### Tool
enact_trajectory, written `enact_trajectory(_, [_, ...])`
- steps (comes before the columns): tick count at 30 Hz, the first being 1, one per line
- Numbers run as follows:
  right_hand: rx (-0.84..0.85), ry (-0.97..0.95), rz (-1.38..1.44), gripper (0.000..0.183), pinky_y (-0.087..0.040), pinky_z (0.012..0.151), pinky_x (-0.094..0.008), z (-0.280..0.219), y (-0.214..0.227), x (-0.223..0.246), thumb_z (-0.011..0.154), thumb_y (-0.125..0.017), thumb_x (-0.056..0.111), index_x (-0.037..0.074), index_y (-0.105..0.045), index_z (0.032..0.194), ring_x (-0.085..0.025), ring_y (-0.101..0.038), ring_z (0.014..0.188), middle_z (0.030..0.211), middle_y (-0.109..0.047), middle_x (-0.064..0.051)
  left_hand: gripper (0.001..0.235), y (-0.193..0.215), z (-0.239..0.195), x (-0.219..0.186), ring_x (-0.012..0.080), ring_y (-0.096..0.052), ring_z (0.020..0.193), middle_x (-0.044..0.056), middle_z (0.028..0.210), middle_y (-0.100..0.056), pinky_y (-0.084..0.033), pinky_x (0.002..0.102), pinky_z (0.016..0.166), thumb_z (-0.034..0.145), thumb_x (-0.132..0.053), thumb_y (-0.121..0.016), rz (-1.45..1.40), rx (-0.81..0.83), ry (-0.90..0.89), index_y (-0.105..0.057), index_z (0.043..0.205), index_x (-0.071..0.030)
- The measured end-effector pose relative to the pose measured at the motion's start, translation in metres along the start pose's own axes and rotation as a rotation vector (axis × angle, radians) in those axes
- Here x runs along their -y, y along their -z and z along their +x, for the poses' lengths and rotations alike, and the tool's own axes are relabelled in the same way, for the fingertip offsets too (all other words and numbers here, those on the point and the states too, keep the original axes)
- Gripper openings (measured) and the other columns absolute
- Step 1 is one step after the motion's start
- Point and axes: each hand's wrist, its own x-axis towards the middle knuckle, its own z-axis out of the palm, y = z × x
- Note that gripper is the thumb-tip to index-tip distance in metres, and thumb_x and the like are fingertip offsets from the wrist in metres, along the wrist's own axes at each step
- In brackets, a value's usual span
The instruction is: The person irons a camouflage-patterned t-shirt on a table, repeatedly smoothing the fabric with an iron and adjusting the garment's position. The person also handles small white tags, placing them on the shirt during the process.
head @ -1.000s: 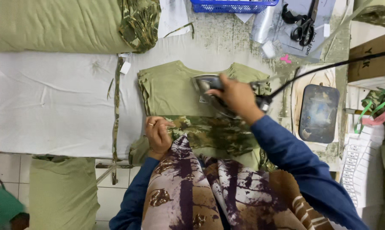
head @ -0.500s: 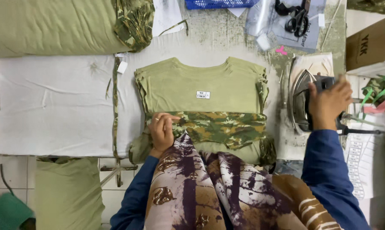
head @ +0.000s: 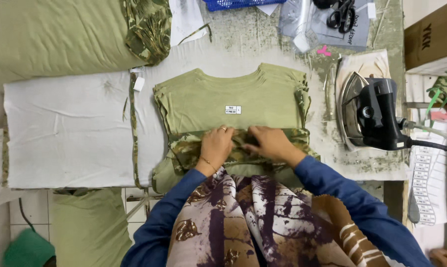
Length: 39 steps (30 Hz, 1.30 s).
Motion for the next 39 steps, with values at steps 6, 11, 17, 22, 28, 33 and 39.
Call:
enact_trajectory(6, [0.209,-0.414,-0.167,0.039,-0.057,0.078,-0.047,-0.012,-0.012,-0.090,0.084,-0.062,0.040,0.023,-0.062,0.119,-0.032,-0.071,0.093,0.096,-0.072,-0.009,0.017,0.050,0.000,0.061,0.0326,-0.069,0.081,0.009,0.085,-0.066,-0.057,0.045,0.069,0.081,-0.010,-0.060,-0.075,0.215,0.342,-0.067,0.097,-0.012])
enact_trajectory(11, [-0.132,-0.469,0.209,0.030,-0.051,0.086,-0.051,0.053,0.032,-0.137,0.087,-0.063,0.031,0.017,-0.069,0.112,-0.039,-0.066,0.101,0.101,-0.072,-0.013,0.029,0.092,0.055,0.100,0.0317,-0.067,0.100,0.013,0.105,-0.069,-0.054,0.047,0.084,0.093,-0.021,-0.053,-0.280,0.155,0.571,-0.065,0.118,-0.012])
enact_trajectory(17, [-0.228,-0.466,0.084,0.028,-0.050,0.076,-0.052,0.066,0.050,-0.095,0.094,-0.056,0.034,0.012,-0.062,0.108,-0.041,-0.067,0.089,0.094,-0.069,-0.016,0.032,0.053,0.067,0.116,0.0299,-0.069,0.090,0.012,0.093,-0.069,-0.054,0.040,0.074,0.098,-0.037,-0.051,-0.335,0.052,0.571,-0.065,0.110,-0.011])
enact_trajectory(22, [-0.752,-0.175,-0.560,0.011,-0.049,0.049,-0.030,0.076,0.000,-0.128,0.092,-0.061,0.029,0.024,-0.051,0.094,-0.018,-0.060,0.048,0.077,-0.056,0.004,0.027,0.032,0.062,0.123,0.0227,-0.070,0.076,0.006,0.093,-0.070,-0.059,0.034,0.064,0.106,-0.040,-0.052,-0.088,-0.356,0.386,-0.065,0.109,-0.016])
enact_trajectory(28, [-0.702,-0.312,-0.314,0.043,-0.048,0.072,-0.038,0.076,0.021,-0.087,0.090,-0.068,0.038,0.013,-0.053,0.120,-0.027,-0.061,0.091,0.104,-0.055,-0.008,0.036,0.017,0.072,0.110,0.0266,-0.061,0.097,0.007,0.123,-0.060,-0.051,0.043,0.080,0.095,-0.042,-0.061,0.257,-0.435,0.373,-0.062,0.122,-0.017])
enact_trajectory(33, [-0.326,-0.054,-0.304,0.072,-0.032,0.105,-0.054,0.023,0.015,-0.028,0.088,-0.051,0.065,0.017,-0.049,0.141,-0.039,-0.037,0.135,0.149,-0.043,-0.015,0.058,0.049,0.046,0.048,0.0371,-0.018,0.148,0.010,0.161,-0.025,-0.015,0.074,0.108,0.099,-0.056,-0.036,-0.138,0.268,0.055,-0.031,0.152,-0.033])
enact_trajectory(39, [-0.773,-0.436,-0.443,0.041,-0.042,0.086,-0.047,0.076,0.052,-0.181,0.085,-0.077,0.032,0.017,-0.062,0.120,-0.028,-0.060,0.101,0.114,-0.059,-0.006,0.046,0.020,0.056,0.036,0.0288,-0.050,0.119,0.008,0.120,-0.052,-0.028,0.064,0.106,0.097,-0.054,-0.053,-0.165,-0.165,0.236,-0.055,0.122,-0.015])
